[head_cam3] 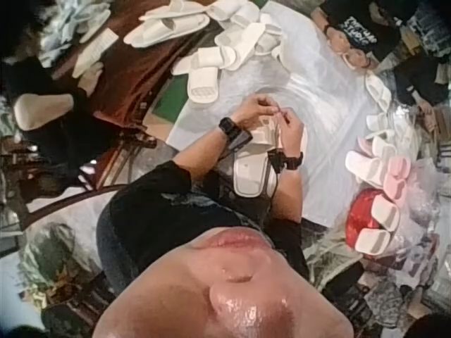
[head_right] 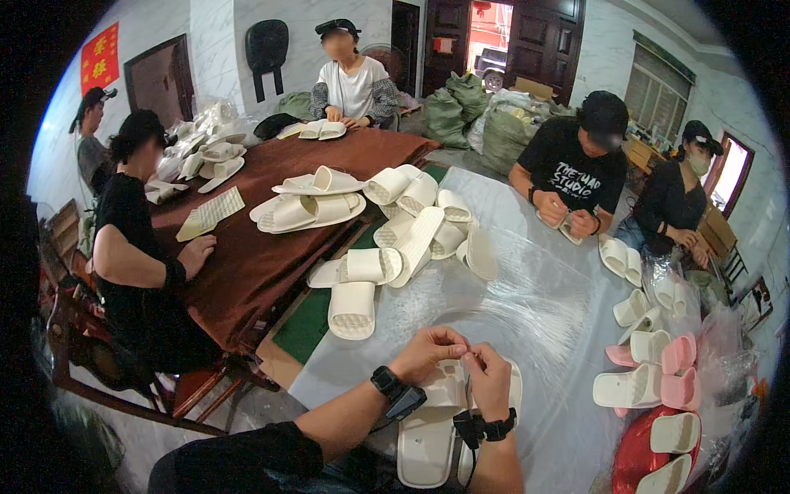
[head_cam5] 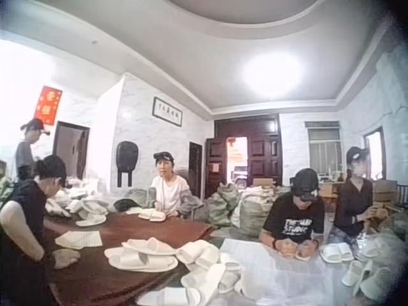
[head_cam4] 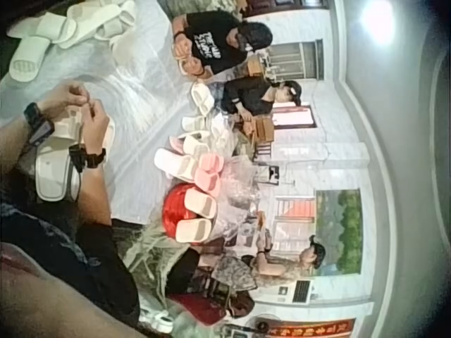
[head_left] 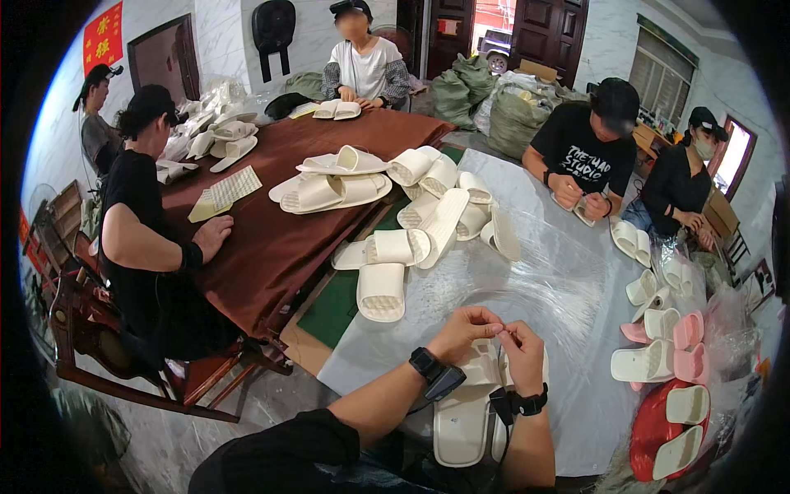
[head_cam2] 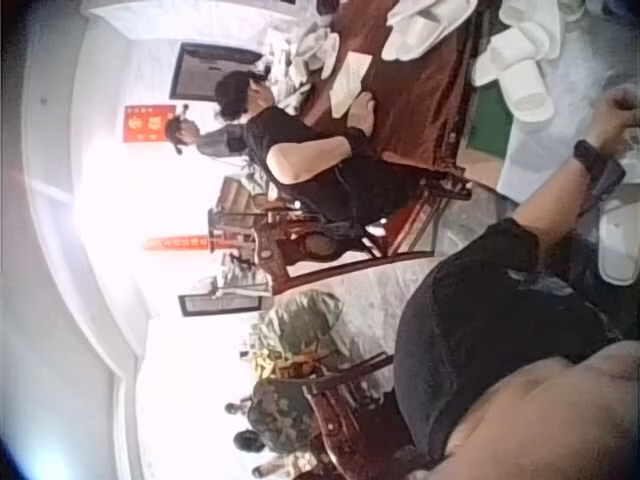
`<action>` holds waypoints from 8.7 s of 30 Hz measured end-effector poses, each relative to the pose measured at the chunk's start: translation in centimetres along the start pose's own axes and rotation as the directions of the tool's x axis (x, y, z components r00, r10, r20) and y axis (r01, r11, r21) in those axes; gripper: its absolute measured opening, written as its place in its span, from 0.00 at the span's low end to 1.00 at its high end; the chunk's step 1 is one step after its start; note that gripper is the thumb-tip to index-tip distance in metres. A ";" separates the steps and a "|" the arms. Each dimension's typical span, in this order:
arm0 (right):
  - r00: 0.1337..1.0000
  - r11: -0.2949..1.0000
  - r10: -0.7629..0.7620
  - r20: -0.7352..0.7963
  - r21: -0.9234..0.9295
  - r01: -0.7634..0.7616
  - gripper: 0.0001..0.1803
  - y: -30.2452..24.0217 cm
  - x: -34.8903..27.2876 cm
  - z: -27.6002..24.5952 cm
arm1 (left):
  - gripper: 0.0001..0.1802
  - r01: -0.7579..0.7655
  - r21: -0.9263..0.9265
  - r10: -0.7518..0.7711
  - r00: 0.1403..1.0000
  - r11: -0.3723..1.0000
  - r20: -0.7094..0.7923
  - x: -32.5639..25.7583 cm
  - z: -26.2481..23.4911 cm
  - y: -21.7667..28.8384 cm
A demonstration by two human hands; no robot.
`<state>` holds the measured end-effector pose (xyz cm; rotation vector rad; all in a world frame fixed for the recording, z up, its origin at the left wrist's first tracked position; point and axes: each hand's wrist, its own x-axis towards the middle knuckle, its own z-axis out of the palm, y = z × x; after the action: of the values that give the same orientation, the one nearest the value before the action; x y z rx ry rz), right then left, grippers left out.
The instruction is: Manually assemble and check slippers at a production table.
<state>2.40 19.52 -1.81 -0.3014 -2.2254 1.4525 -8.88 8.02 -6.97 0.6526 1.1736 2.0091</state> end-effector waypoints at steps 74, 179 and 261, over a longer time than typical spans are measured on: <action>1.000 1.000 0.006 -0.007 0.001 -0.006 0.05 0.2 0.5 -0.1 | 0.07 -0.017 0.002 0.017 0.999 1.000 -0.032 0.2 0.5 0.5; 0.999 0.999 0.021 -0.025 0.027 -0.020 0.05 0.5 0.6 -0.1 | 0.07 -0.060 0.060 0.061 0.998 0.996 -0.027 0.4 0.5 0.4; 0.987 0.990 -0.131 -0.087 -0.061 0.126 0.05 0.9 0.7 -0.1 | 0.07 -0.086 0.038 0.088 0.993 0.996 -0.074 0.1 0.6 0.8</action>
<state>1.79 20.31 -2.44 -0.2320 -2.1720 1.2864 -8.76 8.12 -5.96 0.6599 1.2459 2.1068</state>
